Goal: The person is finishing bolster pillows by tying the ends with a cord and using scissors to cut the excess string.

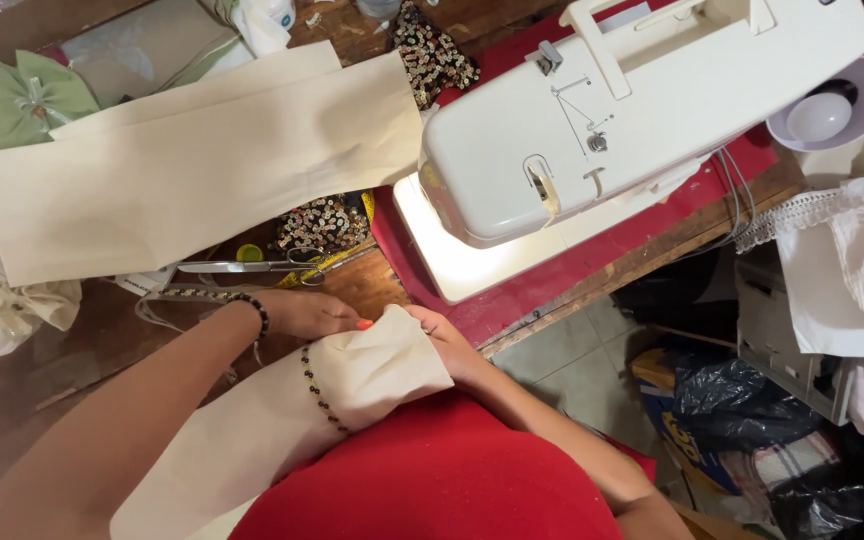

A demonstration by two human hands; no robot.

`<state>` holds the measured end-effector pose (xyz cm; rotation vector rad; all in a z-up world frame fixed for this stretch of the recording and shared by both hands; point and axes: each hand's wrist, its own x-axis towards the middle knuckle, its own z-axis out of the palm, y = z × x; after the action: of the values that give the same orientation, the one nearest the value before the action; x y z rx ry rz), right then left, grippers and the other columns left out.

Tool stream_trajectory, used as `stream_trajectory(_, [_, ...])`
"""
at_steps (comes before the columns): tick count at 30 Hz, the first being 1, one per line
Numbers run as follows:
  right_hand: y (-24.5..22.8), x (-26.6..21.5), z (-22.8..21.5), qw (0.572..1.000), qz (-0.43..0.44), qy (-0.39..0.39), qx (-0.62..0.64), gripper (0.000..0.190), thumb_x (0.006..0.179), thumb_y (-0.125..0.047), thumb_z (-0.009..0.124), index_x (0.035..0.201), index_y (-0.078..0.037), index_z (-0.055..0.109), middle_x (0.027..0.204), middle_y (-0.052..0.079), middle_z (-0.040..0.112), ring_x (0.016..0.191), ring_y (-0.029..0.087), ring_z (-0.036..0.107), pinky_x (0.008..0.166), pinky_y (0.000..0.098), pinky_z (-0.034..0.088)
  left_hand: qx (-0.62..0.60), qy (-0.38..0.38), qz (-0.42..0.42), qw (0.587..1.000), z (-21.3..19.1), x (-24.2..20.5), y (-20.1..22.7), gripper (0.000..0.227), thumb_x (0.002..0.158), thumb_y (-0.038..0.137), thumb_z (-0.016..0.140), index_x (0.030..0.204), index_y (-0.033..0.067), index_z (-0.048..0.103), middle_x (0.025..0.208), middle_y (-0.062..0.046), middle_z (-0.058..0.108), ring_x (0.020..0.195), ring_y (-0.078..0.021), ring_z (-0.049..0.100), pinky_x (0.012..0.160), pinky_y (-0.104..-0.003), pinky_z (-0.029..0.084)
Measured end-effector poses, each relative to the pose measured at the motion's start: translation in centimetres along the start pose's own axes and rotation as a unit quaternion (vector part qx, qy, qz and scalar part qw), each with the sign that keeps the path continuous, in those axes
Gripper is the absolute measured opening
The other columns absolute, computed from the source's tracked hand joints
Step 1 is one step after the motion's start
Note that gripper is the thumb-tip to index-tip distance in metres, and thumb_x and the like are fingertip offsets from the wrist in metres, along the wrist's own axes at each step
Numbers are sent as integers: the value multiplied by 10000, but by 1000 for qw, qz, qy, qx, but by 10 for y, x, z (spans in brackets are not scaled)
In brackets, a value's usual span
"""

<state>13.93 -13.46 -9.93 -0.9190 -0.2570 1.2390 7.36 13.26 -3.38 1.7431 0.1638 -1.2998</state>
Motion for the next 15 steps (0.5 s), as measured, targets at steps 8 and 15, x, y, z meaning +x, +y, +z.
stream_trajectory(8, [-12,4,9,998,-11,-52,-44,180,983,-218,606,998,-41,636,771,74,682,650,130,672,570,239,548,-40,5,171,984,1,-29,28,438,1025,334,543,1413,149,623,1355,-163,695,1261,-271,621,1108,-446,470])
stream_trajectory(15, [-23,5,4,994,-25,-43,-94,155,961,-184,607,1007,-39,633,734,35,634,610,90,622,521,212,512,6,-10,73,997,10,-2,-7,426,1001,488,564,1305,225,705,1236,-56,757,1155,-229,683,1050,-366,521])
